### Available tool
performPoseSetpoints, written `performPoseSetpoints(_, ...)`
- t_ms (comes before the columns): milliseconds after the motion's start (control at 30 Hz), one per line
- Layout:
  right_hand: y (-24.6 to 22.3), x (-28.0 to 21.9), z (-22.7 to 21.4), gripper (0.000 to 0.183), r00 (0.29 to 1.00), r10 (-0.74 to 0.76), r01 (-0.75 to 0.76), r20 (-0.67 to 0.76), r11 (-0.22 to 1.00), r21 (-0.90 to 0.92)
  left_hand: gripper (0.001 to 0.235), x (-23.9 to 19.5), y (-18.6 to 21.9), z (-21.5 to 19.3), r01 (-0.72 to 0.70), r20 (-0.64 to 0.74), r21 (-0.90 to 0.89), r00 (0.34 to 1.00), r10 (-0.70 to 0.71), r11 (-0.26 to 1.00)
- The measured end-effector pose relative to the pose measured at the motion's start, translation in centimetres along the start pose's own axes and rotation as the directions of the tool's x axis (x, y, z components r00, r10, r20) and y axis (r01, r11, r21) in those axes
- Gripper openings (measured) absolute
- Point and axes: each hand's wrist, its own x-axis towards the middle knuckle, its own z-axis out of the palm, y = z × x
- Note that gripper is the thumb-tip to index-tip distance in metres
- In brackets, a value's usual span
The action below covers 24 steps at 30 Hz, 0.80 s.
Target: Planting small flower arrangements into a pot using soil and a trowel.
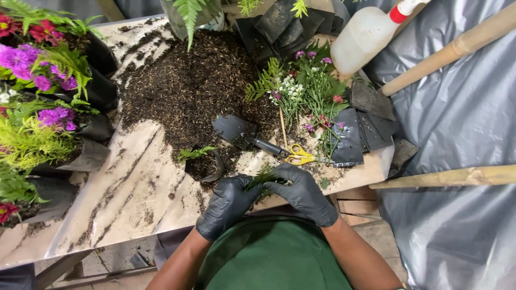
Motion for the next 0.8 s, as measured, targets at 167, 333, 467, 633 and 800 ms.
performPoseSetpoints(167, -1.6, 0.6, 1.6, 0.026, 0.996, -0.074, 0.074, 0.048, 0.997, 0.007, 0.018, -0.5, 0.3, -1.8, -0.083, -0.046, 0.060, 0.995, 0.086, 0.995)
performPoseSetpoints(333, -2.3, 1.7, 3.8, 0.018, 0.986, -0.165, 0.165, 0.004, 0.986, -0.023, 0.027, -1.4, -0.2, -3.2, -0.028, -0.115, -0.009, 0.993, 0.027, 1.000)
performPoseSetpoints(467, -3.3, 3.5, 4.6, 0.015, 0.970, -0.221, 0.224, -0.099, 0.974, 0.020, 0.028, -3.3, -0.5, -6.8, -0.101, -0.224, 0.022, 0.969, 0.103, 0.995)
performPoseSetpoints(633, -3.0, 6.7, 7.0, 0.016, 0.840, -0.477, 0.464, -0.258, 0.879, -0.114, 0.018, -2.3, -3.9, -8.6, 0.044, -0.609, 0.006, 0.792, -0.031, 0.999)
performPoseSetpoints(800, -3.7, 8.1, 9.6, 0.018, 0.819, -0.479, 0.475, -0.316, 0.875, -0.095, 0.025, -0.9, -5.9, -9.1, -0.152, -0.717, -0.009, 0.690, 0.099, 0.988)
